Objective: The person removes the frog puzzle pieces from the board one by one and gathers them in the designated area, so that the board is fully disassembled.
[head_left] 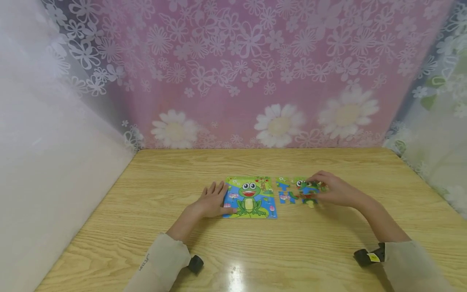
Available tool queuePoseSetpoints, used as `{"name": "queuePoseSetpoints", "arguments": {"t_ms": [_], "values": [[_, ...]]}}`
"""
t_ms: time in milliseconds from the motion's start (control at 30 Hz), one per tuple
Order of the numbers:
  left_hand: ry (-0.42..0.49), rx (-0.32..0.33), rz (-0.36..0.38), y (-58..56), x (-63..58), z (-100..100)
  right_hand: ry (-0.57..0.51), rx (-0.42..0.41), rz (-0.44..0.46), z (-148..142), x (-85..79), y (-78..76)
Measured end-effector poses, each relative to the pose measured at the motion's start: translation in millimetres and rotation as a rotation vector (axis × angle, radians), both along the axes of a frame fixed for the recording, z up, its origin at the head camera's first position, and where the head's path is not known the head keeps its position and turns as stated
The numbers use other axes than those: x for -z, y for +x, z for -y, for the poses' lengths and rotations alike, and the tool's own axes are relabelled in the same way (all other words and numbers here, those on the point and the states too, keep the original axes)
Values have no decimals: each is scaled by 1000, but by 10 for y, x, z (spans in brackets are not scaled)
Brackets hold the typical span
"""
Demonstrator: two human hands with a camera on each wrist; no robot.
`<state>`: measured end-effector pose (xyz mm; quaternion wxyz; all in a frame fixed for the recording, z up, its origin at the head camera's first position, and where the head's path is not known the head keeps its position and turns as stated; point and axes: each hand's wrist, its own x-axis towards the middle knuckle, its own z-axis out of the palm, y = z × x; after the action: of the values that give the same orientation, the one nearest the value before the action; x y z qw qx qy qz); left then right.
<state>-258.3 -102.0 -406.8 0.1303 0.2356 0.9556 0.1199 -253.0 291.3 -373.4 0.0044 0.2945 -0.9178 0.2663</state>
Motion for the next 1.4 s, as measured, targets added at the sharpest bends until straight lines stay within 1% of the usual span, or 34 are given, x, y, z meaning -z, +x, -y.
{"name": "queuePoseSetpoints", "arguments": {"t_ms": [100,233,400,567,733,867,967,1200,1400], "values": [[-7,2,0,-8,3,-1,1,17,5,-91,12,19],[-14,1,5,-3,-2,-3,-12,17,10,-202,43,43],[-3,2,10,16,-17,-5,-13,32,0,-333,96,60],[-2,-3,9,9,12,1,-8,35,13,-418,138,58],[-3,-6,9,-11,38,9,-14,43,62,-465,163,52],[3,-4,8,-3,27,17,-21,42,112,-488,181,46],[3,-2,6,5,21,22,-31,34,131,-489,183,53],[5,-2,14,7,3,22,-26,24,139,-490,179,58],[0,-1,16,4,6,11,0,43,144,-512,202,45]]}}
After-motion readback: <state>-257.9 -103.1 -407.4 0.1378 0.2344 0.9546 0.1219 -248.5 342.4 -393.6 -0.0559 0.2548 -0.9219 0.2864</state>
